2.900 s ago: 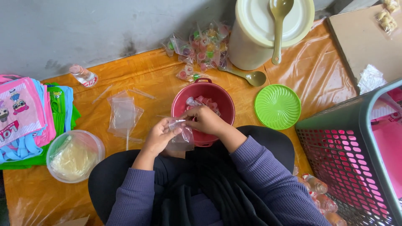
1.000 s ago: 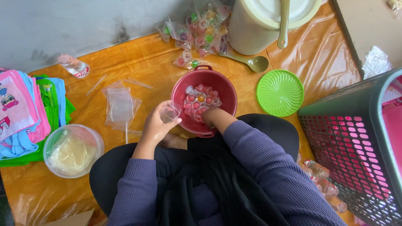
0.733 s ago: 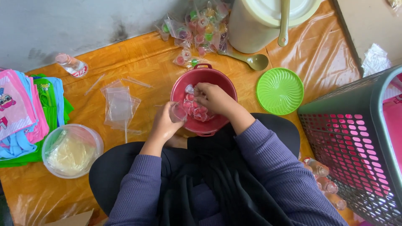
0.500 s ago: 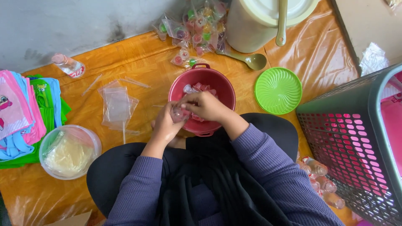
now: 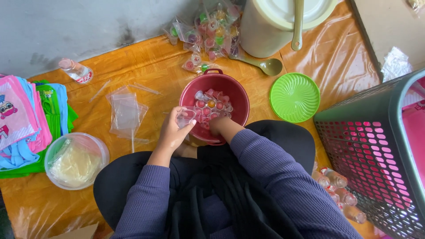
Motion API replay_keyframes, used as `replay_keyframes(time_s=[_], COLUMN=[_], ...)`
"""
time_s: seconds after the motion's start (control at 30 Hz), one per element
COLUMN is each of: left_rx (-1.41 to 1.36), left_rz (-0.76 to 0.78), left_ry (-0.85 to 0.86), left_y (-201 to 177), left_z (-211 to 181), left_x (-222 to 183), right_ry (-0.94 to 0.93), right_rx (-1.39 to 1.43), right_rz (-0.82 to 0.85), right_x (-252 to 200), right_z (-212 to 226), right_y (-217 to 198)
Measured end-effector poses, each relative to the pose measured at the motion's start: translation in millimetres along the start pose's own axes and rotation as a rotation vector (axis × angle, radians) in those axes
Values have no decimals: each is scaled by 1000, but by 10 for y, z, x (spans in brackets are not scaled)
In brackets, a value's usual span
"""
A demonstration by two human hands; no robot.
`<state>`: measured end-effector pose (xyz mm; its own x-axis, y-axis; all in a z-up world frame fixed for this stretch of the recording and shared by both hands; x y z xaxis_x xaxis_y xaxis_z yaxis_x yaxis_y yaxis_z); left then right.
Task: The person places individual candies from a bowl into small plastic bags by hand, سپس arranges the filled bags on the floor next to bottles.
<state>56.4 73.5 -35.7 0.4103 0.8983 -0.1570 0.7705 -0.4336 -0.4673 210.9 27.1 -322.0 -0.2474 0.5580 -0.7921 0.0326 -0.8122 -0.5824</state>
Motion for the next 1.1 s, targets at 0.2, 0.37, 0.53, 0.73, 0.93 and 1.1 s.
replay_keyframes(time_s=[0.2, 0.37, 0.53, 0.73, 0.93, 1.1], left_rx=[11, 15, -8, -44, -39, -49], left_rz=[-17, 30, 33, 9, 11, -3], left_ry=[-11, 22, 7, 29, 15, -45], left_y=[-52, 22, 48, 16, -1, -75], left_z=[-61, -60, -145, -135, -88, 19], left_x=[1, 67, 37, 23, 36, 14], right_ry=[-63, -395, -537, -302, 103, 139], right_rx=[457, 795, 1095, 1052, 149, 345], right_rz=[-506, -981, -714, -851, -451, -490], right_x=[-1801, -2903, -2713, -2197, -209, -487], right_z=[214, 471, 465, -177, -555, -389], right_y=[-1821, -2534, -2401, -2255, -855, -894])
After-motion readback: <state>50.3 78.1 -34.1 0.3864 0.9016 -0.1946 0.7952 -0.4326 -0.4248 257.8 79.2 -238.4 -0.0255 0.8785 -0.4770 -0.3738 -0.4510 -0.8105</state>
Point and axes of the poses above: each hand's wrist, its own x-axis towards the middle knuckle, its own y-axis out of the palm, z = x × y, the point moved 9 cm from there along x, towards the middle knuckle
